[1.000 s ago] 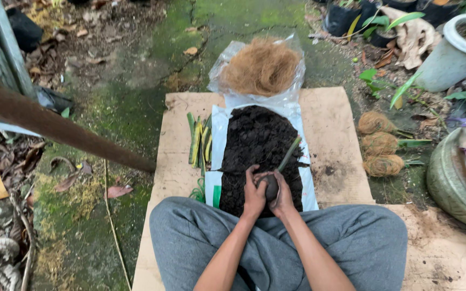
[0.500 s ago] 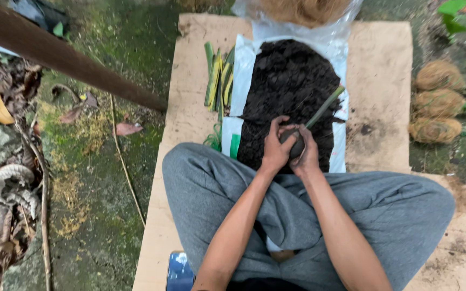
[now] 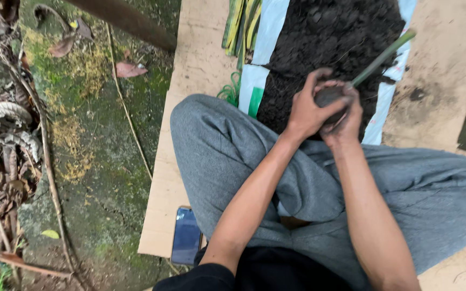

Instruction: The person sits cross-legged and repeatedly scoops dark soil with both hands, then rolls and compresses it into a compact ball around a small green plant stem. The person continues shaping the soil ball, occasionally adding more soil and adjusting the stem's position within the ball.

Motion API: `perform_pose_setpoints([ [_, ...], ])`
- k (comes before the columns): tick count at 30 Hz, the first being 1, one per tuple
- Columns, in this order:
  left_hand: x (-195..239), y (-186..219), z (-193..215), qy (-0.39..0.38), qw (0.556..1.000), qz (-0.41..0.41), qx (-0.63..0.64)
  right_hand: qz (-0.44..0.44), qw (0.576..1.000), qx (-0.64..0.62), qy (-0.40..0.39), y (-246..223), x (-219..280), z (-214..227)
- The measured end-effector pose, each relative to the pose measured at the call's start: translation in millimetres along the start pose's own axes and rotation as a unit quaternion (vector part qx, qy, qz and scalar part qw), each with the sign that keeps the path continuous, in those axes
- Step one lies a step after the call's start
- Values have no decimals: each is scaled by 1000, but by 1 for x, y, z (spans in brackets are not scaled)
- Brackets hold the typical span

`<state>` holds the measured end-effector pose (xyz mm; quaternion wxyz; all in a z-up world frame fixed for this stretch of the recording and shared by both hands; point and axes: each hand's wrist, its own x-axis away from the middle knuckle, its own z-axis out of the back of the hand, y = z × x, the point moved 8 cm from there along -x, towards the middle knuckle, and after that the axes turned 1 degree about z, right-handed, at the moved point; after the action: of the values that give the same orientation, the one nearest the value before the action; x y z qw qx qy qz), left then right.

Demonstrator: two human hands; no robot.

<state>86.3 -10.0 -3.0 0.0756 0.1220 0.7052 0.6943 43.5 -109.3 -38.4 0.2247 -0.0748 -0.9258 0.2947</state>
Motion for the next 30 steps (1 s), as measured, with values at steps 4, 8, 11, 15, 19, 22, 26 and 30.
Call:
perform_pose_setpoints([
  [4,1,7,-7,-25,999,-5,20,29,1000,-11,7,-5,1,5],
  [8,3,4,-14,-49,998,-4,24,30,999,21,-25,-14,8,-2],
  [11,5,1,-15,-50,999,-10,15,32,999,27,-12,-18,13,-9],
  [15,3,0,-17,-50,998,-15,43,44,999,30,2,-22,13,-15],
  [19,3,0,-19,-44,998,-21,39,44,999,-2,-8,-22,12,-12],
  [22,4,-2,-19,-44,999,-4,24,47,996,79,-14,-24,10,-5],
  [26,4,-3,-21,-48,999,1,22,51,994,89,-24,-24,9,1],
  [30,6,-8,-25,-40,998,20,34,59,994,84,-26,-27,10,4],
])
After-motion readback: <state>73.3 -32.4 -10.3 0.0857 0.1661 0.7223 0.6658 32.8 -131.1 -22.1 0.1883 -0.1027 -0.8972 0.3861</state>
